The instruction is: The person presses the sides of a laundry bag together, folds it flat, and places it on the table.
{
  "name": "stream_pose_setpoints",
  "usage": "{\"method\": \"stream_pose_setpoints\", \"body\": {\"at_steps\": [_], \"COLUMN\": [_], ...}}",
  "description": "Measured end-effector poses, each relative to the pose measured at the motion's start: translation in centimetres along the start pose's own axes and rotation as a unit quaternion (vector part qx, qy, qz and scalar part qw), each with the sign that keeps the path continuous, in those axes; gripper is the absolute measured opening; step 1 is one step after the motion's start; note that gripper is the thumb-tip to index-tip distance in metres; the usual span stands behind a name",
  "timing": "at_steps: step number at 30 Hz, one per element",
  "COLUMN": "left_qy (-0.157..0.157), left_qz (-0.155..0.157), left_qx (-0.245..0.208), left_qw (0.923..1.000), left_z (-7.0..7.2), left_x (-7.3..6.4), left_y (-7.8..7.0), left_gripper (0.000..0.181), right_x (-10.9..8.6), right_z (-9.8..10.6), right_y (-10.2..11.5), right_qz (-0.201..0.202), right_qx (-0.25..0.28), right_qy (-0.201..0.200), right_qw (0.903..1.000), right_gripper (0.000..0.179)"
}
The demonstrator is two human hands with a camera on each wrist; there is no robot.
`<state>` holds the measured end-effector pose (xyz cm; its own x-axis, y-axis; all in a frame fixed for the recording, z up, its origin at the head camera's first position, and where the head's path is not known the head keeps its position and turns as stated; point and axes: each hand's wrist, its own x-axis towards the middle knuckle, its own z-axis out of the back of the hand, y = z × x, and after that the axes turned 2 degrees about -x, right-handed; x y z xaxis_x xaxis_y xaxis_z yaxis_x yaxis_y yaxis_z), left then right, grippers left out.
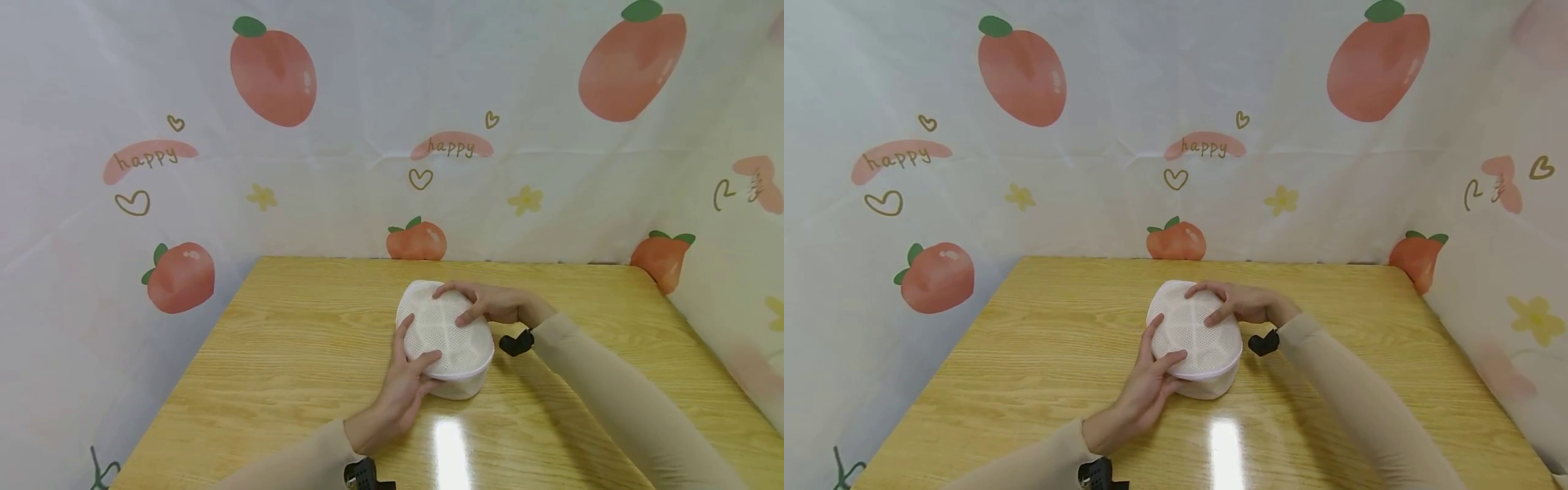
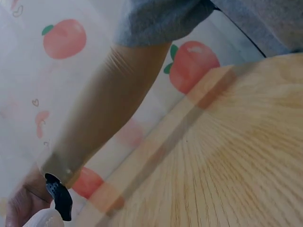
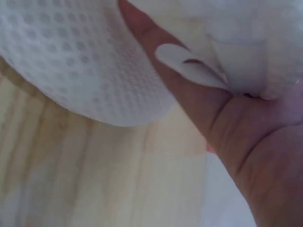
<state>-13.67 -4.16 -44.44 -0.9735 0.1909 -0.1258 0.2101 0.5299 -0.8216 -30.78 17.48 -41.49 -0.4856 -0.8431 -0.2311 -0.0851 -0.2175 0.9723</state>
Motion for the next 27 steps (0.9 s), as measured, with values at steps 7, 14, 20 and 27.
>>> {"method": "stream_pose_setpoints", "body": {"at_steps": [7, 14, 20, 27], "left_qy": [-0.014, -0.014, 0.009, -0.030], "left_qz": [0.004, 0.019, 0.052, 0.038], "left_qx": [0.025, 0.032, 0.115, 0.242], "left_qw": [0.9996, 0.9992, 0.9920, 0.9691], "left_z": [0.4, 0.7, 1.5, 3.8], "left_x": [0.7, 1.1, 0.7, 1.6], "left_y": [0.7, 0.6, -0.8, -3.8], "left_gripper": [0.088, 0.086, 0.077, 0.064], "right_x": [0.2, 0.0, -0.9, -3.7], "right_z": [-0.4, -0.3, 0.2, 0.5], "right_y": [-0.8, -1.1, -0.5, 0.4], "right_qz": [-0.002, -0.002, -0.015, -0.030], "right_qx": [0.015, 0.015, -0.035, -0.104], "right_qy": [-0.001, 0.000, -0.018, -0.064], "right_qw": [0.9999, 0.9999, 0.9991, 0.9920], "right_gripper": [0.067, 0.065, 0.070, 0.070]}}
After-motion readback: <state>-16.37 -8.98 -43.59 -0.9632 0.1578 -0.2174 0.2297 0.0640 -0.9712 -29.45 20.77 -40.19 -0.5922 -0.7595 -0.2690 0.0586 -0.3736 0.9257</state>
